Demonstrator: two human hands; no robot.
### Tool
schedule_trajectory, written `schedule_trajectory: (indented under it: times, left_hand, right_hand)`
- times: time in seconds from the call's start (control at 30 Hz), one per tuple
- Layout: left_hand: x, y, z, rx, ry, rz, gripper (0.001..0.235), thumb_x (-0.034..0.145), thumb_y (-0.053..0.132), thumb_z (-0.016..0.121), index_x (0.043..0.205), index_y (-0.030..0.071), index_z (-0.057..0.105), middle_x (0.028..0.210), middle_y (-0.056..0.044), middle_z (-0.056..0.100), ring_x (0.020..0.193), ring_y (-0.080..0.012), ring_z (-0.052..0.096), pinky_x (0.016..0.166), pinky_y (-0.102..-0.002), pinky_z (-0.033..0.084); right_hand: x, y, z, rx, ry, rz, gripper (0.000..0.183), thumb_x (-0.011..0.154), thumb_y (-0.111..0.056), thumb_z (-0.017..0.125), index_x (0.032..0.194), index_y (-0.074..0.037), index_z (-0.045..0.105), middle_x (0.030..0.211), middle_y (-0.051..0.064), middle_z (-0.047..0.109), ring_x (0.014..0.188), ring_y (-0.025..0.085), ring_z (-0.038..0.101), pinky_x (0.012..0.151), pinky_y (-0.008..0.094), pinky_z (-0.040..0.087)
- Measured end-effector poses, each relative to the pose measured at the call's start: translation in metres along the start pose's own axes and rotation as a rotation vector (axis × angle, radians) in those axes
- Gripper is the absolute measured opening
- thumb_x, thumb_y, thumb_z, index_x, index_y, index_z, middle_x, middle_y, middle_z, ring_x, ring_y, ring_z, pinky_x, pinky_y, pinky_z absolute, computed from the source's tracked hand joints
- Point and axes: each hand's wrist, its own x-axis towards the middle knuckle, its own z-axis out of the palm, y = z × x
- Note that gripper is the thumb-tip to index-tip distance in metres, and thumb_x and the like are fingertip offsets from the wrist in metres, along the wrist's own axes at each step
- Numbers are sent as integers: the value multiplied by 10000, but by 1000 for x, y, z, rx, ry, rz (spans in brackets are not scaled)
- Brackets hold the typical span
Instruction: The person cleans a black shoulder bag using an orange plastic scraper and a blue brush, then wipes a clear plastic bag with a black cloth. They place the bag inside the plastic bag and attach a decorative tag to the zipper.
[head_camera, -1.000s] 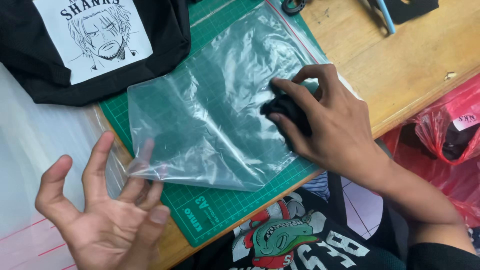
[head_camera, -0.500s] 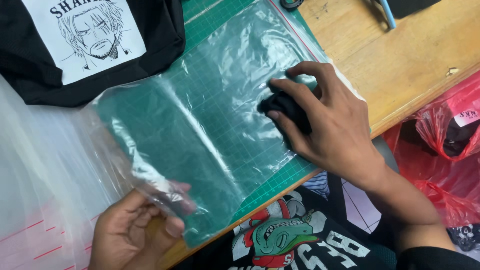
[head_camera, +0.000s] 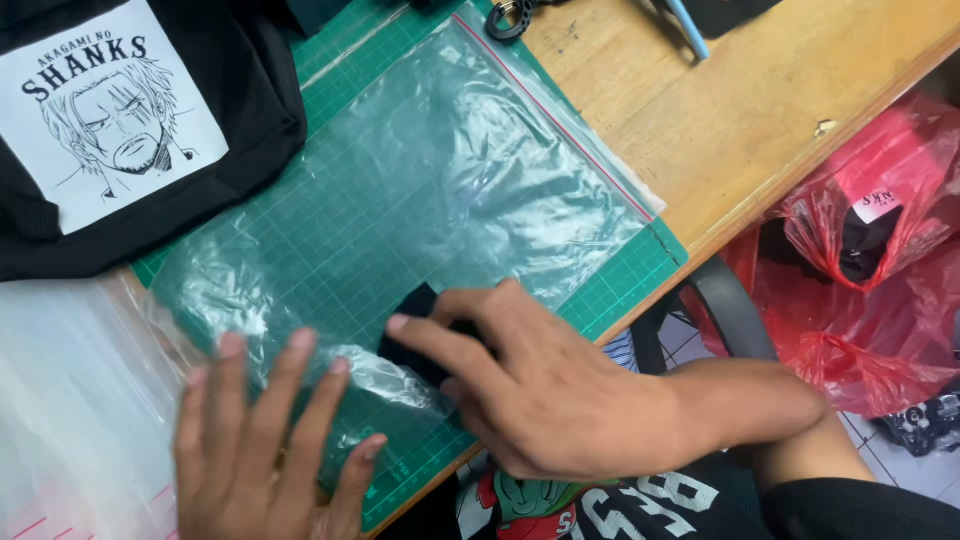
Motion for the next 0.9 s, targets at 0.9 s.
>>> schedule_trajectory:
  times: [0.9]
  left_hand:
    - [6,7,0,-83,-224,122,524,1049,496,319,1551,384,422,1676,-119,320,1546,-443,278,1213,-591,269]
  right_hand:
    - [15,52,-49,-462,247,55,188,1008,25,718,1194,44,694,1076,211,687,926,351,633,734,426,539]
